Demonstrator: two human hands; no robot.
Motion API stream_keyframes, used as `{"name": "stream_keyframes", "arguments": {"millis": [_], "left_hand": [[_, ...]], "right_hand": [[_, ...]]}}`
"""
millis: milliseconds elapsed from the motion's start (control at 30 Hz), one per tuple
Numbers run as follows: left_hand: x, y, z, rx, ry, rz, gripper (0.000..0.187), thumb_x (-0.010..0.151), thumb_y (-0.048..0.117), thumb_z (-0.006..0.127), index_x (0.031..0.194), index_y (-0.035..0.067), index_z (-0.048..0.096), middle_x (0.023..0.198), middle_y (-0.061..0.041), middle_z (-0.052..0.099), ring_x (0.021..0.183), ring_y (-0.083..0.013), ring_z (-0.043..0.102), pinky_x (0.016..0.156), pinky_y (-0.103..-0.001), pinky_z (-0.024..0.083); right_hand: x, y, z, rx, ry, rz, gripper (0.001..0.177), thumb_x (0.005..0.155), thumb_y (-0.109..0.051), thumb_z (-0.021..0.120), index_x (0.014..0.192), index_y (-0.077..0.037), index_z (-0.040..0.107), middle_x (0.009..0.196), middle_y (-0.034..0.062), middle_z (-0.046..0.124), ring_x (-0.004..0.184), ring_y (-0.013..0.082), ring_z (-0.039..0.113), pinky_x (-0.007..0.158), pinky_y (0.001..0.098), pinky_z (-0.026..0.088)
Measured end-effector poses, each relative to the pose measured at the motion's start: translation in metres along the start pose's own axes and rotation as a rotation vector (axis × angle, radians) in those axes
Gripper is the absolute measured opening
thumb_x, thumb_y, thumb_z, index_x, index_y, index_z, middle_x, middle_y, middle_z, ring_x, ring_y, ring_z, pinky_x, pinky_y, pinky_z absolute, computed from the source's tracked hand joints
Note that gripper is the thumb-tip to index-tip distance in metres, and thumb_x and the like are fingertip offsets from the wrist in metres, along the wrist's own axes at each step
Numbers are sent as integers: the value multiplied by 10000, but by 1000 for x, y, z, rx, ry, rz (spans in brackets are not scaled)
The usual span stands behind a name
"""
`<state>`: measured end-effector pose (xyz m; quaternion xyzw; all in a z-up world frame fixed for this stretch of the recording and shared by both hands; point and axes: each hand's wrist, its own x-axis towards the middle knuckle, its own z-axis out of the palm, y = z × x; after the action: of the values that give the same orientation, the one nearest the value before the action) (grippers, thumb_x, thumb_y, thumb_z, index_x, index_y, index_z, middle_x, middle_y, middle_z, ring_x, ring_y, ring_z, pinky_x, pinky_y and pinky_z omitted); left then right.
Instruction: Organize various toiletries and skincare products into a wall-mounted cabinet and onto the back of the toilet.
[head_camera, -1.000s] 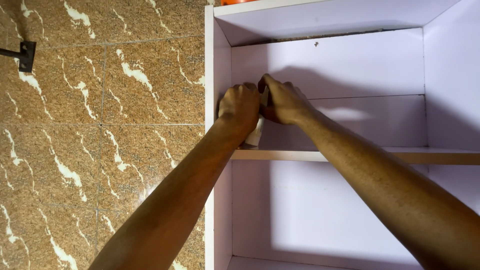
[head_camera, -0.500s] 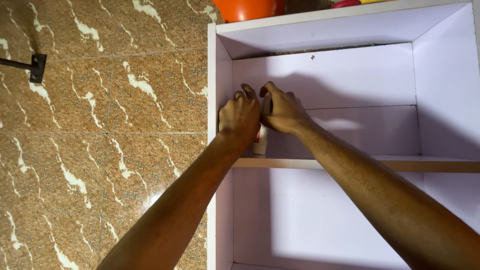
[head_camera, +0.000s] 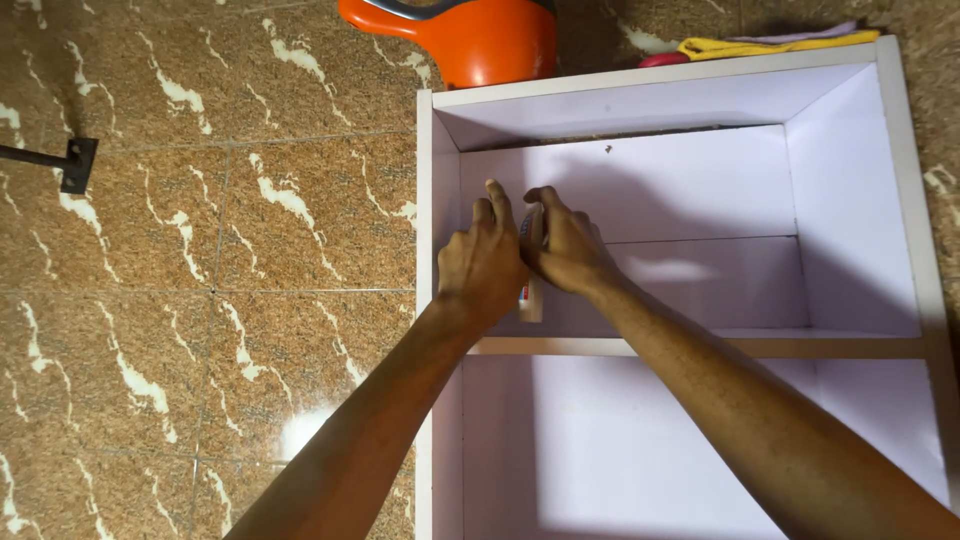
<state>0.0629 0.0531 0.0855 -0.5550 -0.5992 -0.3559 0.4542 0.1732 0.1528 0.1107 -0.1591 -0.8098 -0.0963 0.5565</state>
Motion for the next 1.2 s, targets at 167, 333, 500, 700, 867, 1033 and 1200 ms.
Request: {"name": "stream_keyframes", "arguments": {"millis": [167,333,500,700,867,1033,1200], "left_hand": [[-12,8,-12,-233,76,-25,864,889,155,690,1530,-113,176,1282,-304,549,792,-453,726,585,-488,630],[-17,3,4,-426,181,-23,836,870,61,617,1527,-133,137,1317,-340,517,903,-503,696,700,-513,622],[-25,3,5,-575,296,-31,732,930,20,504,1559,-113,154,1305,-330,556,936,-467,715,746,-495,615],[-21,0,51,-712,603,100,635,1018,46,502,1573,-95,227,1343,-332,587,1097,-461,701,927,-480,580],[-40,9,20,-1085,505,24,659,1010,49,497,1579,-98,198,1170,-299,680,1010,-421,728,858,-475,581],[-49,8,12,-1430,374,-42,647,1045,198,514,1577,-42,235,973,-175,725,810,-247,751,687,-392,595],[-63,6,9,-1625,343,-31,669,1027,250,565,1564,-50,302,816,-116,687,691,-166,663,606,-347,533]], "right_hand": [[-7,4,-4,127,73,39,586,834,-183,717,1375,-90,509,1070,186,745,1000,323,752,863,431,602],[-15,8,-8,381,117,80,462,867,-119,680,1305,-67,542,1045,98,693,862,194,680,727,368,584],[-19,29,-4,476,136,-25,239,944,-100,629,1175,-39,629,1033,60,680,919,129,649,769,323,567],[-33,11,-24,628,86,129,159,959,-118,597,1078,-15,621,898,60,646,726,135,654,611,326,604],[-43,-18,-46,677,88,310,184,934,-134,620,1061,-2,630,854,96,667,641,203,688,575,346,601],[-53,-27,-56,731,207,330,234,955,-175,630,1095,8,671,938,123,713,729,206,705,610,360,612],[-77,-45,-67,608,304,362,247,967,-189,627,1128,-7,673,952,94,709,749,189,698,624,358,623]]}}
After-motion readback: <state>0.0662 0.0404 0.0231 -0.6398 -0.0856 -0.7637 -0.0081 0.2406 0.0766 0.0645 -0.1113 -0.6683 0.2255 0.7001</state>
